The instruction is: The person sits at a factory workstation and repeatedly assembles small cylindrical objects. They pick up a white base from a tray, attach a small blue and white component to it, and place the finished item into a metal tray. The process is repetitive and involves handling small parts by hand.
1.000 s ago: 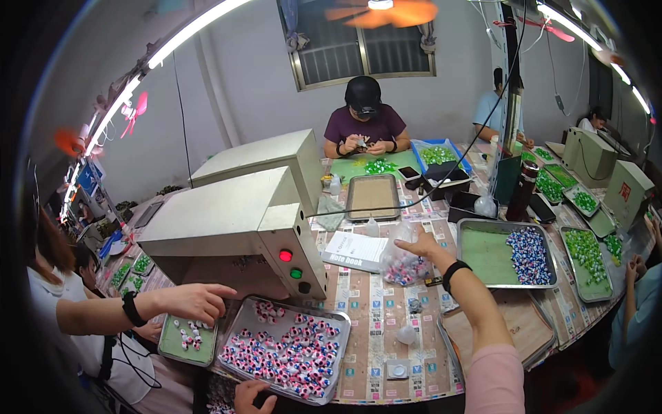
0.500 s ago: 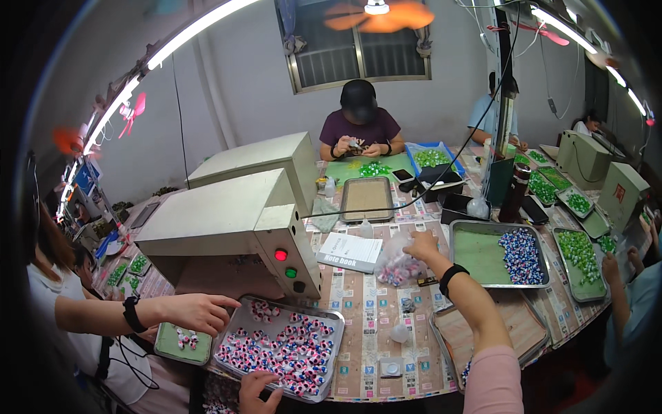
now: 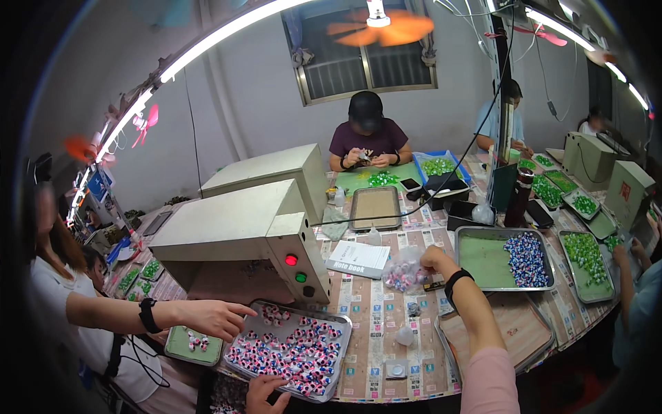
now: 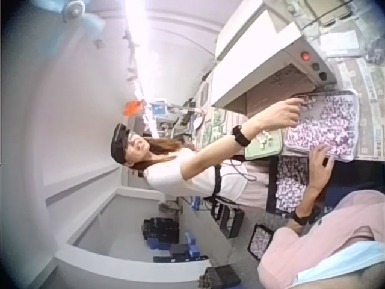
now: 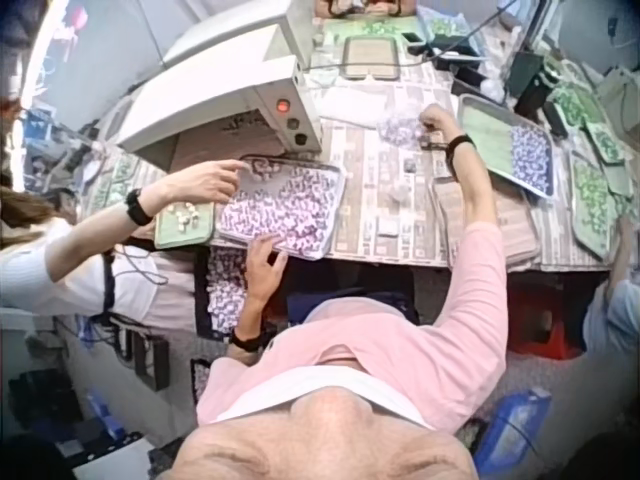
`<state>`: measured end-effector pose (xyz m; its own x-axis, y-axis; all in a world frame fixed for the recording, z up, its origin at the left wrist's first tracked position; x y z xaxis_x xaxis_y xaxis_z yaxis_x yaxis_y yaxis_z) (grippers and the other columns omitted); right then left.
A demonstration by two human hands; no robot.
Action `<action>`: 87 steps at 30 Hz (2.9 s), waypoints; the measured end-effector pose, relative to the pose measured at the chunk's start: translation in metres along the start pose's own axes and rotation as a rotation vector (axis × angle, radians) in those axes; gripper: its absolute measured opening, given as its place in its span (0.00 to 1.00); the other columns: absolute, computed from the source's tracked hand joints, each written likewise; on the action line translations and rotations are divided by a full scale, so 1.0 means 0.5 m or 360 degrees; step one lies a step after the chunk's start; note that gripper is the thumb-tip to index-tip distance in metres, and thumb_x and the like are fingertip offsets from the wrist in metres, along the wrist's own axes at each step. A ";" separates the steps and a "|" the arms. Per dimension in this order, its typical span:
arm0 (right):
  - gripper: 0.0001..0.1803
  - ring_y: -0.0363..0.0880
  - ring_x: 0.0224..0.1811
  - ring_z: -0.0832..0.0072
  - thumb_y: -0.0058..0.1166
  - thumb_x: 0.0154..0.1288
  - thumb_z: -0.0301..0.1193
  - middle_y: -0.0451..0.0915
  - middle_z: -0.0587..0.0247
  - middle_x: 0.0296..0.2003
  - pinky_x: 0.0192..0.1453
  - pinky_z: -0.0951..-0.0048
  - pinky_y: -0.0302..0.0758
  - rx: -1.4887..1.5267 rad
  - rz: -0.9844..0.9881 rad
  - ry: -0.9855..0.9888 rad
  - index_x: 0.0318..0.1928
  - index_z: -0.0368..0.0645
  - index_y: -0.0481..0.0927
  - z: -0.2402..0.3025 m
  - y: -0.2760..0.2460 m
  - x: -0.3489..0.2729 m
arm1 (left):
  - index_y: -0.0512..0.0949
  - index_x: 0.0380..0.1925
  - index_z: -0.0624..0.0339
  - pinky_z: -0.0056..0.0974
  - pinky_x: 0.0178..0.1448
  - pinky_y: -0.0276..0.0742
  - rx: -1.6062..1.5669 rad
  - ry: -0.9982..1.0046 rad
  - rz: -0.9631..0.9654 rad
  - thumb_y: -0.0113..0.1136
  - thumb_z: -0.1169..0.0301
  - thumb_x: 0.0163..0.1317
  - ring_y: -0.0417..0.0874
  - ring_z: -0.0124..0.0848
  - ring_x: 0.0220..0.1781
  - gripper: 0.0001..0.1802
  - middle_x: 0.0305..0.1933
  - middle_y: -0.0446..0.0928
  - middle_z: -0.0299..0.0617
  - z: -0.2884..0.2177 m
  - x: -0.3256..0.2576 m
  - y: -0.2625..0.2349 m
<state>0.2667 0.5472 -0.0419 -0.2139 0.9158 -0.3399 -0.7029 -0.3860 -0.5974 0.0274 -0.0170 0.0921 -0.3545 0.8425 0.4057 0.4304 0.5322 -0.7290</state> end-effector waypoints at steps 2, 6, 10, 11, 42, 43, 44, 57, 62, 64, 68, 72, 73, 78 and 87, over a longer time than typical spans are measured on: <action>0.07 0.80 0.22 0.67 0.62 0.53 0.23 0.78 0.58 0.23 0.28 0.64 0.83 0.0332 0.0184 -0.0158 0.30 0.32 0.78 0.088 0.016 -0.070 | 0.81 0.42 0.59 0.44 0.59 0.70 -0.0027 -0.0006 0.0004 0.64 0.76 0.52 0.76 0.47 0.52 0.15 0.47 0.77 0.48 0.007 -0.001 0.006; 0.09 0.81 0.24 0.70 0.62 0.59 0.28 0.77 0.61 0.24 0.32 0.67 0.85 0.0474 0.0324 -0.0416 0.30 0.34 0.78 0.227 -0.005 -0.192 | 0.81 0.40 0.59 0.43 0.54 0.72 -0.0183 0.0122 0.0057 0.65 0.76 0.51 0.77 0.45 0.47 0.14 0.43 0.77 0.47 -0.026 0.067 0.008; 0.09 0.81 0.25 0.74 0.60 0.62 0.29 0.78 0.63 0.25 0.31 0.72 0.84 0.0469 0.0454 -0.0668 0.30 0.35 0.78 0.317 -0.017 -0.339 | 0.81 0.40 0.60 0.42 0.55 0.70 -0.0143 0.0369 0.0035 0.68 0.74 0.49 0.76 0.42 0.50 0.15 0.44 0.77 0.45 -0.032 0.117 0.013; 0.09 0.81 0.25 0.75 0.60 0.62 0.29 0.78 0.65 0.25 0.31 0.73 0.83 0.0467 0.0501 -0.0712 0.30 0.35 0.79 0.336 -0.017 -0.383 | 0.80 0.41 0.60 0.42 0.56 0.70 -0.0185 0.0405 0.0041 0.68 0.74 0.50 0.76 0.42 0.50 0.16 0.44 0.77 0.45 -0.041 0.133 0.017; 0.09 0.80 0.39 0.58 0.57 0.60 0.24 0.79 0.53 0.36 0.42 0.64 0.77 0.0071 0.0808 -0.1977 0.42 0.37 0.81 0.473 0.128 -0.995 | 0.82 0.37 0.62 0.30 0.36 0.75 -0.0279 -0.0159 -0.0159 0.63 0.83 0.52 0.78 0.30 0.33 0.11 0.37 0.77 0.43 0.050 -0.145 -0.121; 0.09 0.80 0.38 0.60 0.58 0.60 0.24 0.79 0.54 0.35 0.41 0.65 0.77 0.0025 0.0746 -0.1917 0.42 0.38 0.82 0.433 0.099 -0.987 | 0.82 0.36 0.63 0.30 0.36 0.75 -0.0258 -0.0103 -0.0133 0.62 0.82 0.52 0.78 0.29 0.32 0.11 0.36 0.77 0.43 0.060 -0.121 -0.113; 0.10 0.80 0.37 0.61 0.59 0.60 0.25 0.80 0.56 0.34 0.40 0.66 0.76 -0.0018 0.0696 -0.1857 0.43 0.38 0.82 0.394 0.078 -0.979 | 0.82 0.36 0.63 0.30 0.36 0.75 -0.0236 -0.0040 -0.0120 0.62 0.82 0.53 0.78 0.29 0.32 0.10 0.36 0.77 0.42 0.066 -0.092 -0.109; 0.07 0.80 0.33 0.78 0.60 0.58 0.24 0.83 0.59 0.34 0.35 0.80 0.74 0.0143 0.0169 -0.0723 0.39 0.38 0.85 -0.025 0.018 -0.905 | 0.75 0.49 0.60 0.48 0.59 0.69 0.0368 0.0082 0.0138 0.69 0.67 0.46 0.70 0.51 0.55 0.27 0.50 0.72 0.51 0.329 0.266 0.055; 0.06 0.78 0.33 0.79 0.60 0.57 0.22 0.80 0.61 0.32 0.36 0.80 0.73 0.0431 0.0098 -0.0564 0.35 0.34 0.84 -0.094 0.049 -0.894 | 0.63 0.60 0.62 0.54 0.64 0.65 0.0560 0.0045 0.0201 0.73 0.56 0.40 0.66 0.60 0.60 0.47 0.56 0.67 0.61 0.412 0.331 0.128; 0.06 0.78 0.33 0.79 0.60 0.57 0.22 0.80 0.61 0.31 0.36 0.80 0.73 0.0412 0.0080 -0.0538 0.36 0.34 0.84 -0.099 0.053 -0.888 | 0.59 0.62 0.62 0.56 0.65 0.63 0.0533 0.0000 0.0200 0.73 0.53 0.42 0.64 0.62 0.62 0.50 0.58 0.64 0.64 0.428 0.340 0.149; 0.06 0.79 0.34 0.77 0.60 0.57 0.22 0.81 0.60 0.31 0.37 0.78 0.74 0.0364 0.0065 -0.0515 0.36 0.35 0.84 -0.094 0.062 -0.875 | 0.56 0.63 0.64 0.56 0.64 0.65 0.0537 -0.0014 0.0243 0.75 0.50 0.42 0.64 0.62 0.63 0.54 0.61 0.60 0.66 0.437 0.342 0.173; 0.06 0.80 0.34 0.74 0.60 0.57 0.23 0.82 0.58 0.32 0.39 0.76 0.74 0.0287 0.0054 -0.0562 0.36 0.35 0.85 -0.070 0.074 -0.861 | 0.59 0.59 0.63 0.53 0.59 0.69 0.0429 0.0030 0.0184 0.76 0.52 0.42 0.68 0.59 0.56 0.50 0.56 0.62 0.63 0.444 0.342 0.171; 0.06 0.80 0.34 0.73 0.60 0.57 0.23 0.82 0.58 0.32 0.40 0.75 0.74 0.0266 0.0064 -0.0574 0.36 0.36 0.85 -0.066 0.077 -0.858 | 0.60 0.57 0.63 0.53 0.57 0.69 0.0404 0.0026 0.0190 0.76 0.52 0.41 0.69 0.58 0.54 0.48 0.55 0.62 0.62 0.445 0.344 0.167; 0.07 0.80 0.35 0.73 0.60 0.58 0.24 0.82 0.58 0.31 0.41 0.74 0.75 0.0274 0.0122 -0.0605 0.37 0.36 0.85 -0.042 0.095 -0.846 | 0.64 0.51 0.61 0.51 0.51 0.72 0.0292 0.0008 0.0206 0.75 0.58 0.44 0.72 0.56 0.48 0.39 0.49 0.64 0.58 0.443 0.339 0.157; 0.08 0.82 0.34 0.74 0.59 0.59 0.26 0.83 0.57 0.34 0.37 0.78 0.75 0.0357 0.0155 -0.0462 0.39 0.37 0.85 -0.069 0.116 -0.838 | 0.68 0.48 0.58 0.51 0.46 0.74 0.0223 -0.0004 0.0216 0.70 0.69 0.49 0.76 0.56 0.45 0.27 0.48 0.67 0.54 0.400 0.323 0.140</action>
<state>0.3391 0.1374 0.0409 -0.4479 0.8817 -0.1482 -0.7940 -0.4685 -0.3873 -0.1659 0.1397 -0.0036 -0.3034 0.9053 0.2974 0.3546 0.3970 -0.8466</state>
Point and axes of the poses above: each hand's wrist, its own x-axis towards the middle knuckle, its own y-axis out of the palm, z = x × y, the point moved 5 cm from there along x, towards the middle knuckle
